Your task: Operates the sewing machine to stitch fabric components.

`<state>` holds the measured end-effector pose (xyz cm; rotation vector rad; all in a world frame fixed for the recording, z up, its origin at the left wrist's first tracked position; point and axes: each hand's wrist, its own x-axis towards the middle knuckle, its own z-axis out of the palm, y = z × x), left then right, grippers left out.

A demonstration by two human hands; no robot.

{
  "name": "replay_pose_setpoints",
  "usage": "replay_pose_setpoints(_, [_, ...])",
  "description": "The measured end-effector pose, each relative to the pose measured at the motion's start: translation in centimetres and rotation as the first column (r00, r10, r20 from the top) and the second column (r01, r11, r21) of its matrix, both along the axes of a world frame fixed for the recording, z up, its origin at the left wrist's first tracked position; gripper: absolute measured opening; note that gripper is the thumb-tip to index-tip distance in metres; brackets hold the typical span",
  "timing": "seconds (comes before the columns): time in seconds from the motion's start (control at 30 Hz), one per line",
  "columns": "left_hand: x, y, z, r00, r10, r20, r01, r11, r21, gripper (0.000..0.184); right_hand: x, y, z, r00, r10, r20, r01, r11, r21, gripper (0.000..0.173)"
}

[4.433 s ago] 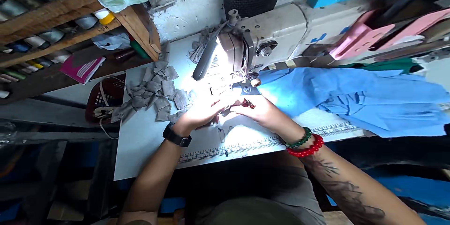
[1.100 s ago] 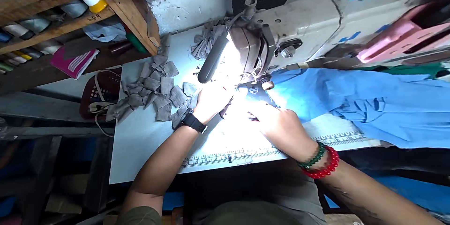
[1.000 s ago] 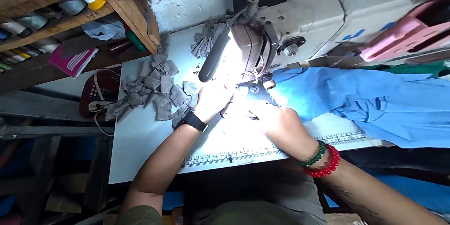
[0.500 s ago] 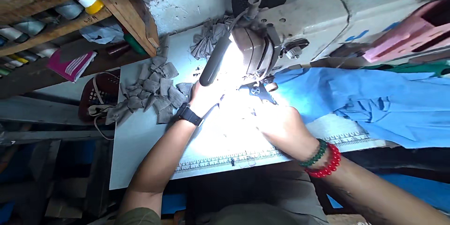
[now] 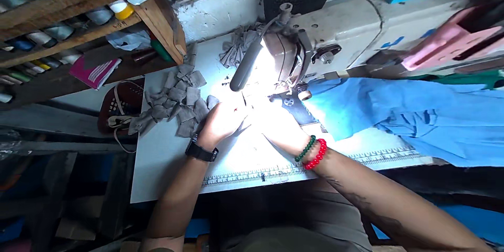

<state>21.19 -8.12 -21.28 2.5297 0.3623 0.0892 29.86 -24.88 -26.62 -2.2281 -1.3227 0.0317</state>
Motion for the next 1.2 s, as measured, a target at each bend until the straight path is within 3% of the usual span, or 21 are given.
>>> replay_pose_setpoints(0.1, [-0.5, 0.7, 0.1, 0.999, -0.021, 0.039, 0.022, 0.999, -0.027, 0.028, 0.1, -1.2, 0.6, 0.991, -0.035, -0.132, 0.046, 0.995, 0.086, 0.020])
replay_pose_setpoints(0.23, [-0.8, -0.4, 0.5, 0.986, -0.077, 0.145, 0.108, 0.970, -0.219, 0.023, 0.4, -2.4, 1.4, 0.902, 0.009, -0.431, 0.037, 0.994, 0.099, 0.030])
replay_pose_setpoints(0.37, [-0.6, -0.6, -0.3, 0.947, -0.173, 0.269, 0.244, 0.935, -0.257, 0.014, 0.7, -3.7, 1.3, 0.883, 0.019, -0.470, 0.094, 0.972, 0.217, 0.021])
replay_pose_setpoints(0.47, [-1.0, -0.8, -0.5, 0.933, -0.171, 0.318, 0.248, 0.943, -0.222, 0.014, 1.7, -4.9, 1.3, 0.847, 0.035, -0.530, 0.109, 0.965, 0.238, 0.018])
replay_pose_setpoints(0.6, [-0.8, -1.8, -0.8, 0.912, -0.192, 0.362, 0.318, 0.888, -0.331, 0.006, 1.8, -5.0, 1.2, 0.811, 0.110, -0.575, 0.077, 0.953, 0.291, 0.014])
replay_pose_setpoints(0.8, [-1.5, -1.9, -1.3, 0.905, -0.185, 0.384, 0.329, 0.876, -0.352, 0.005, 2.3, -5.5, 1.3, 0.771, 0.124, -0.625, 0.060, 0.963, 0.264, 0.014])
replay_pose_setpoints(0.87, [-1.6, -2.2, -0.7, 0.930, -0.175, 0.324, 0.300, 0.869, -0.393, 0.010, 2.1, -5.2, 1.2, 0.754, 0.126, -0.645, 0.083, 0.955, 0.283, 0.015])
replay_pose_setpoints(0.93, [-1.3, -2.0, 0.5, 0.983, -0.155, 0.093, 0.181, 0.871, -0.456, 0.022, 2.0, -5.1, 1.1, 0.730, 0.133, -0.670, 0.103, 0.948, 0.301, 0.011])
replay_pose_setpoints(1.0, [-0.7, -2.1, 0.9, 0.978, -0.176, -0.107, 0.084, 0.816, -0.572, 0.028, 1.6, -5.0, 1.1, 0.709, 0.165, -0.686, 0.093, 0.942, 0.323, 0.010])
replay_pose_setpoints(1.07, [-0.2, -2.5, 0.5, 0.967, -0.215, -0.137, 0.068, 0.734, -0.676, 0.031, 1.4, -4.8, 1.0, 0.698, 0.165, -0.697, 0.104, 0.939, 0.327, 0.010])
replay_pose_setpoints(1.2, [0.4, -3.4, -0.3, 0.986, -0.134, -0.101, 0.042, 0.780, -0.625, 0.024, 1.6, -4.9, 0.8, 0.734, 0.078, -0.675, 0.154, 0.949, 0.277, 0.012])
